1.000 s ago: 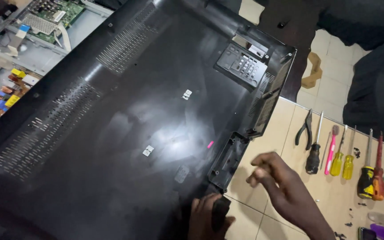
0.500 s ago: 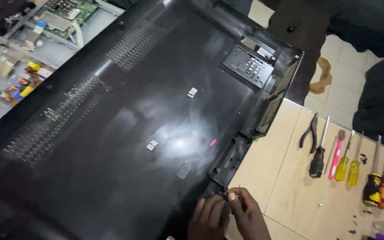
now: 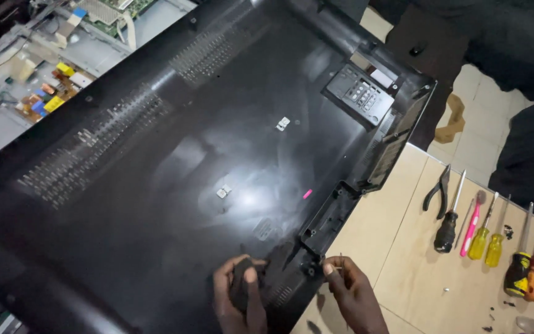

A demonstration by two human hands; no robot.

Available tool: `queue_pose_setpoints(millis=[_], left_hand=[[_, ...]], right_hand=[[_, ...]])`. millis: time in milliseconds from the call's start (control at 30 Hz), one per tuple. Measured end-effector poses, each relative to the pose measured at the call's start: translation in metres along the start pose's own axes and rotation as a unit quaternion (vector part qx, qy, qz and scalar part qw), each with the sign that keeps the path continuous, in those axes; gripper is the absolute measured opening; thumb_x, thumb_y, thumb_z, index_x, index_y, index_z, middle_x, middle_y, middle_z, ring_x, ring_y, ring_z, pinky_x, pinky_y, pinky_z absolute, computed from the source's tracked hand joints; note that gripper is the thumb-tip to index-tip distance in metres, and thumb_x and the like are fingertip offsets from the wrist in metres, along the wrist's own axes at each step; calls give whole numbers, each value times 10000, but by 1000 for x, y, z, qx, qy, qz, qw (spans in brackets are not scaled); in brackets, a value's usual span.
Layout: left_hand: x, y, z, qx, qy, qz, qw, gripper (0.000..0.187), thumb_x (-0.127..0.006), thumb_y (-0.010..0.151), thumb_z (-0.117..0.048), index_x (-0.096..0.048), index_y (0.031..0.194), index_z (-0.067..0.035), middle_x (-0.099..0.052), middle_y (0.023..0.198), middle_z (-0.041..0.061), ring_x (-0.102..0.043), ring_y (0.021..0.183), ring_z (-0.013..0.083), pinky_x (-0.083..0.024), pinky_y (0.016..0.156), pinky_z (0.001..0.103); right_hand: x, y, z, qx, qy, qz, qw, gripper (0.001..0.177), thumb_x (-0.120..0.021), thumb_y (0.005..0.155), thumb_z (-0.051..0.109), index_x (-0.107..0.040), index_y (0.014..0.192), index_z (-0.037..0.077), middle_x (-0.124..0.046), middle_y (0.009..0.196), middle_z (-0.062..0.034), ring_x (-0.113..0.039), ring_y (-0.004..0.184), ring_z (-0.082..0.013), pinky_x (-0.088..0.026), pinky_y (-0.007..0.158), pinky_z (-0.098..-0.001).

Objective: The person wipes the back cover of a television with a black cloth, then uses a screwdriver to pry and unscrew along the edge of the back panel, working the panel loose from the TV chassis on the workbench.

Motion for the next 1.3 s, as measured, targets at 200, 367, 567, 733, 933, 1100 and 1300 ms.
queue_pose_setpoints(millis=[200, 367, 567, 733, 933, 1100, 1300], left_hand=[[15, 21, 55, -32, 93, 262, 960, 266, -668, 842, -69, -640, 1097, -140, -848, 1053, -15, -774, 959, 122, -554, 923, 299], [21, 21, 44, -177, 253, 357, 882, 469, -724, 738, -93, -626, 1188, -184, -662, 1261, 13, -617, 1159, 270, -456, 978, 415], [12, 15, 75, -309, 440, 356, 764, 554, -798, 677, -134, -598, 1194, -126, -515, 1207, 109, -482, 1070, 354, -418, 888, 507], [4, 6, 51, -237, 267, 323, 877, 192, -750, 793, -169, -705, 980, -155, -659, 968, 43, -599, 940, 287, -499, 819, 436], [-10, 10, 59, -229, 237, 342, 880, 369, -713, 655, 58, -654, 971, -123, -628, 788, 78, -589, 777, 266, -488, 686, 421], [-16, 12, 63, -226, 233, 324, 889, 553, -837, 673, -113, -538, 1139, -102, -749, 956, 57, -706, 886, 265, -535, 780, 424], [1, 16, 37, -274, 182, 375, 867, 697, -784, 619, 28, -581, 1281, -57, -679, 1250, 107, -624, 1100, 316, -501, 925, 440]], right_hand=[[11, 9, -10, 4, 6, 34, 999, 356, -552, 1020, 258, -777, 1148, 13, -580, 777, -100, -506, 707, -186, -393, 648, -303], [31, -21, 43, 12, -40, -48, 998, 480, -463, 1055, 292, -775, 1029, -72, -767, 974, -188, -648, 954, -261, -474, 900, -409], [56, -49, 78, 127, -135, -91, 979, 557, -428, 1107, 291, -789, 915, -87, -562, 702, -170, -512, 721, -262, -403, 673, -390], [52, -63, 97, 126, -179, -91, 971, 477, -498, 1075, 210, -807, 897, -106, -705, 726, -225, -638, 704, -292, -513, 669, -396], [20, -60, 96, 292, -288, 30, 911, 225, -699, 859, 196, -875, 864, 55, -861, 835, -38, -739, 661, -149, -564, 608, -291], [-3, -44, 76, 392, -351, 91, 846, 160, -710, 846, 150, -799, 972, 110, -843, 925, 13, -744, 602, -127, -574, 565, -256], [-2, -17, 55, 420, -450, 124, 778, 169, -612, 899, 141, -737, 1012, 123, -776, 1025, -7, -746, 842, -203, -580, 747, -329]])
Point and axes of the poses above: each hand's wrist, its own y-axis towards the middle knuckle, its own x-axis out of the back of the hand, z = x × y, the point moved 1 cm from there along y, towards the middle knuckle
